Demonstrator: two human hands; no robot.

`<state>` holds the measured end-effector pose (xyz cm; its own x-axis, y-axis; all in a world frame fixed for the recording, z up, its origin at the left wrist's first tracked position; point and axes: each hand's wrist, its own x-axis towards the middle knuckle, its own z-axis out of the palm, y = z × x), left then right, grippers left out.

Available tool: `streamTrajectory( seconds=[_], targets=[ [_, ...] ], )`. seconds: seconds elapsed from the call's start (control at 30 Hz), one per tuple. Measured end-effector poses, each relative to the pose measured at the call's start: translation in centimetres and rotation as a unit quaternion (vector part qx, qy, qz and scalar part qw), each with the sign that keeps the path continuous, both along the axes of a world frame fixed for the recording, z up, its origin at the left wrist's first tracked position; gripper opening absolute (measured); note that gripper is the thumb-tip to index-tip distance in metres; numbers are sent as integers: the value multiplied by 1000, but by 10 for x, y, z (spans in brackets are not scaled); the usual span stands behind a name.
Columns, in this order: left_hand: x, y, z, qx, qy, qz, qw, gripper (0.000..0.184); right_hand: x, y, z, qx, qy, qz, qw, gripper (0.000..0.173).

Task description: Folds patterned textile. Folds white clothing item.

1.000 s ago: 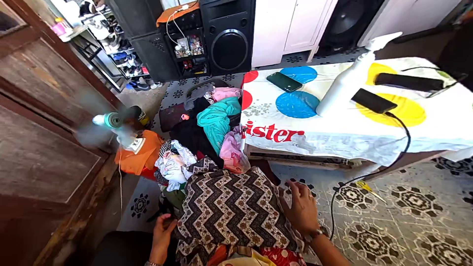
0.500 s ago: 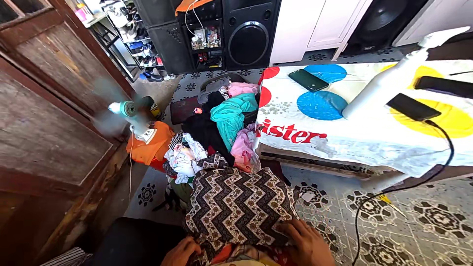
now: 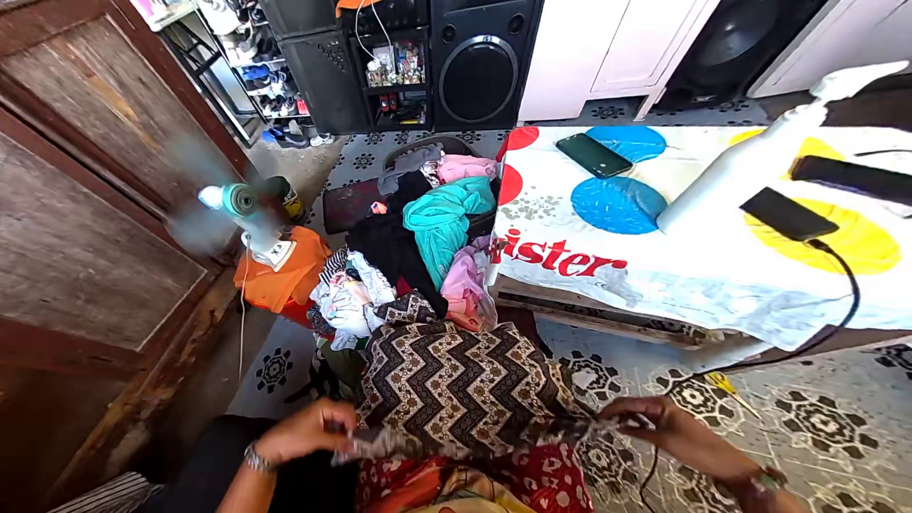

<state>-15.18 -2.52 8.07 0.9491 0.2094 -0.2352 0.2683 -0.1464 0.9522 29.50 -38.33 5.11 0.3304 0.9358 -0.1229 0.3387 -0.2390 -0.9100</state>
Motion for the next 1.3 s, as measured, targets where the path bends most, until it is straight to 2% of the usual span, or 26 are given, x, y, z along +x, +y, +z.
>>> streamTrajectory(
  seconds=[0.07, 0.1, 0.17, 0.2, 0.23, 0.3, 0.43, 0.53, 0.67, 0.73, 0.83, 0.9, 1.03, 1.13, 1.23, 1.27, 1.3],
  targets=[
    [30, 16, 3, -78, -72, 189, 976, 5, 4, 24, -6, 52, 152, -131, 978, 19],
    [50, 20, -1, -129, -76, 301, 942, 13, 1, 38, -14, 67, 212, -210, 952, 21],
    [81, 25, -16, -174, 19, 441, 880, 38, -11, 60, -31, 22, 261, -331, 907, 18],
    [87, 24, -25, -169, 71, 455, 871, 50, -16, 65, -39, -13, 273, -357, 893, 24],
    [85, 20, -31, -165, 97, 440, 877, 56, -21, 65, -45, -39, 282, -371, 884, 29],
    [73, 10, -39, -136, 99, 393, 904, 54, -31, 59, -56, -65, 278, -393, 874, 31],
    [62, -6, -50, -17, 36, 371, 928, 19, -44, 51, -61, -63, 197, -404, 891, 42],
    [71, -7, -49, 56, -17, 394, 917, 12, -44, 64, -56, -27, 131, -398, 907, 44],
    [72, -5, -25, 154, -93, 463, 868, 17, -46, 60, -35, 19, 73, -383, 921, 43],
    [59, -12, -16, 175, -77, 451, 872, 17, -53, 44, -30, 21, 36, -357, 933, 46],
    [38, -25, -30, 125, 64, 367, 919, 29, -67, 19, -45, -11, 10, -316, 949, 50],
    [31, -32, -47, 72, 113, 338, 931, 33, -71, 12, -59, -33, 40, -311, 949, 48],
    [32, -41, -57, 17, 23, 384, 923, 24, -74, 20, -65, -6, 99, -339, 935, 49],
    [24, -46, -49, 19, -34, 386, 922, 19, -73, 17, -51, 13, 107, -327, 939, 52],
    [-2, -53, -42, -45, -2, 327, 944, 12, -68, -6, -44, -1, 111, -266, 958, 56],
    [-9, -54, -41, -75, 28, 310, 947, 16, -67, -12, -46, -13, 124, -248, 961, 57],
    [-12, -52, -42, -102, 57, 307, 944, 27, -65, -15, -49, -21, 141, -233, 962, 57]
  ],
)
